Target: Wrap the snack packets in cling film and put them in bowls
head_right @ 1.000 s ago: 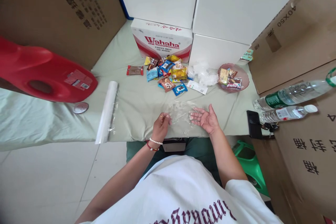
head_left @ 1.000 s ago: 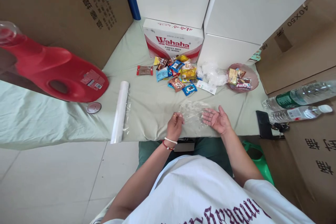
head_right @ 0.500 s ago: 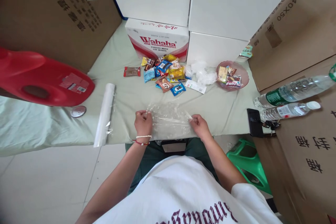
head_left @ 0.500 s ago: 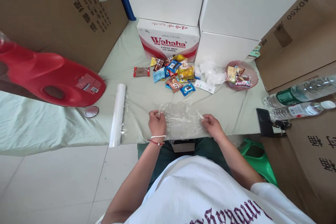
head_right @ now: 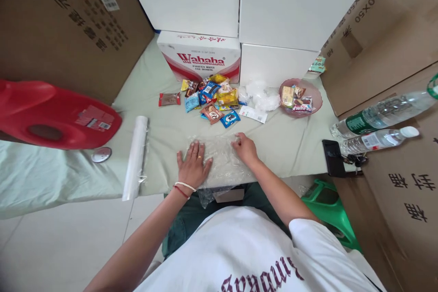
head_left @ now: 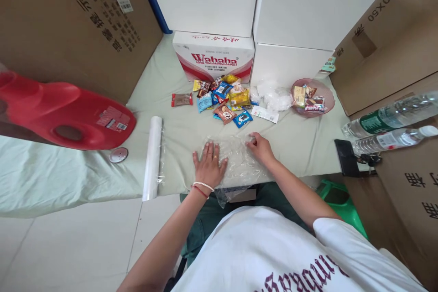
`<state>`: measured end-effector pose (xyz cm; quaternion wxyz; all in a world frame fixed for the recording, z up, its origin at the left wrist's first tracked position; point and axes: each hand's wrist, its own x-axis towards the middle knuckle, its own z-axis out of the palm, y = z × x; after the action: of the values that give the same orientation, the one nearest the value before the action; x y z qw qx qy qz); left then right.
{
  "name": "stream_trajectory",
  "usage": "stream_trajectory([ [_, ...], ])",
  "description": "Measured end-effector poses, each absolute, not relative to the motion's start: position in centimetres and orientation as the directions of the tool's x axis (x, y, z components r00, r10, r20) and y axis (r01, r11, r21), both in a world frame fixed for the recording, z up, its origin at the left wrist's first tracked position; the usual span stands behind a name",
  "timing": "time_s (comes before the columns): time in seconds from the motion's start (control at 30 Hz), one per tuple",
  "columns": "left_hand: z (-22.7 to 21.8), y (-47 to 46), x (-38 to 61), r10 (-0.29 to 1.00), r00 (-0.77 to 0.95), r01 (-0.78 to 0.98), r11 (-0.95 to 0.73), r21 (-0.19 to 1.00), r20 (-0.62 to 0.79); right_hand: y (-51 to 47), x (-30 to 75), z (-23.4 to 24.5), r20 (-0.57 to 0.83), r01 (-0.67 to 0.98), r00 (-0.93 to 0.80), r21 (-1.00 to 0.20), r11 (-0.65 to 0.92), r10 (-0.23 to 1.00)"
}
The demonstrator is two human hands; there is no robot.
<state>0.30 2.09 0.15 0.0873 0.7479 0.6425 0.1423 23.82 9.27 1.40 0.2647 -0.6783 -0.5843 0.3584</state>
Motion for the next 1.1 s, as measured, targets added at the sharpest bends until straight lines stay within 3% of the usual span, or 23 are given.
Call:
stream_trajectory([
  [0.13, -0.5, 2.7, -1.4, 0.992, 0.097, 0.950, -0.117, 0.289, 0.085, 9.7, 27.6, 1.0, -0.191, 0.464, 0.174, -0.849, -0.251, 0.966],
  [0.3, -0.2, 2.9, -1.6, 0.990, 0.122, 0.941, -0.138, 0.309, 0.072, 12.7, 30.2, 3.6, -0.048, 0.657, 0.225, -0.730, -0.187, 0.973],
  [0.4, -0.1, 2.9, -1.6, 0.989, 0.130, 0.938, -0.146, 0.314, 0.070, 16.2, 26.2, 5.8, -0.003, 0.778, 0.030, -0.628, -0.025, 1.000],
  [0.47, 0.0, 2.9, -1.6, 0.989, 0.133, 0.943, -0.146, 0.300, 0.062, 18.8, 22.2, 6.8, -0.044, 0.854, -0.095, -0.516, 0.059, 0.994],
  [0.6, 0.1, 2.9, -1.6, 0.990, 0.134, 0.960, -0.139, 0.244, 0.036, 22.8, 15.4, 7.6, -0.232, 0.949, -0.107, -0.314, 0.029, 0.967],
  [0.7, 0.1, 2.9, -1.6, 0.991, 0.132, 0.965, -0.135, 0.224, 0.026, 24.1, 13.8, 7.5, -0.381, 0.961, -0.098, -0.277, -0.012, 0.919],
  [0.77, 0.2, 2.9, -1.6, 0.991, 0.131, 0.964, -0.134, 0.230, 0.028, 24.1, 14.4, 7.5, -0.407, 0.952, -0.098, -0.305, -0.033, 0.908],
  [0.83, 0.2, 2.9, -1.6, 0.991, 0.129, 0.961, -0.133, 0.243, 0.033, 23.5, 15.9, 7.7, -0.310, 0.938, -0.099, -0.347, -0.015, 0.946],
  [0.97, 0.3, 2.8, -1.6, 0.991, 0.131, 0.955, -0.137, 0.262, 0.040, 19.9, 19.5, 8.4, 0.135, 0.859, -0.119, -0.483, 0.170, 0.984],
  [1.03, 0.3, 2.7, -1.7, 0.990, 0.134, 0.954, -0.142, 0.264, 0.047, 17.0, 20.5, 8.2, 0.222, 0.754, -0.229, -0.575, 0.317, 0.948],
  [1.1, 0.1, 2.7, -1.8, 0.989, 0.136, 0.954, -0.147, 0.263, 0.060, 13.9, 20.6, 7.4, 0.216, 0.648, -0.416, -0.611, 0.455, 0.883],
])
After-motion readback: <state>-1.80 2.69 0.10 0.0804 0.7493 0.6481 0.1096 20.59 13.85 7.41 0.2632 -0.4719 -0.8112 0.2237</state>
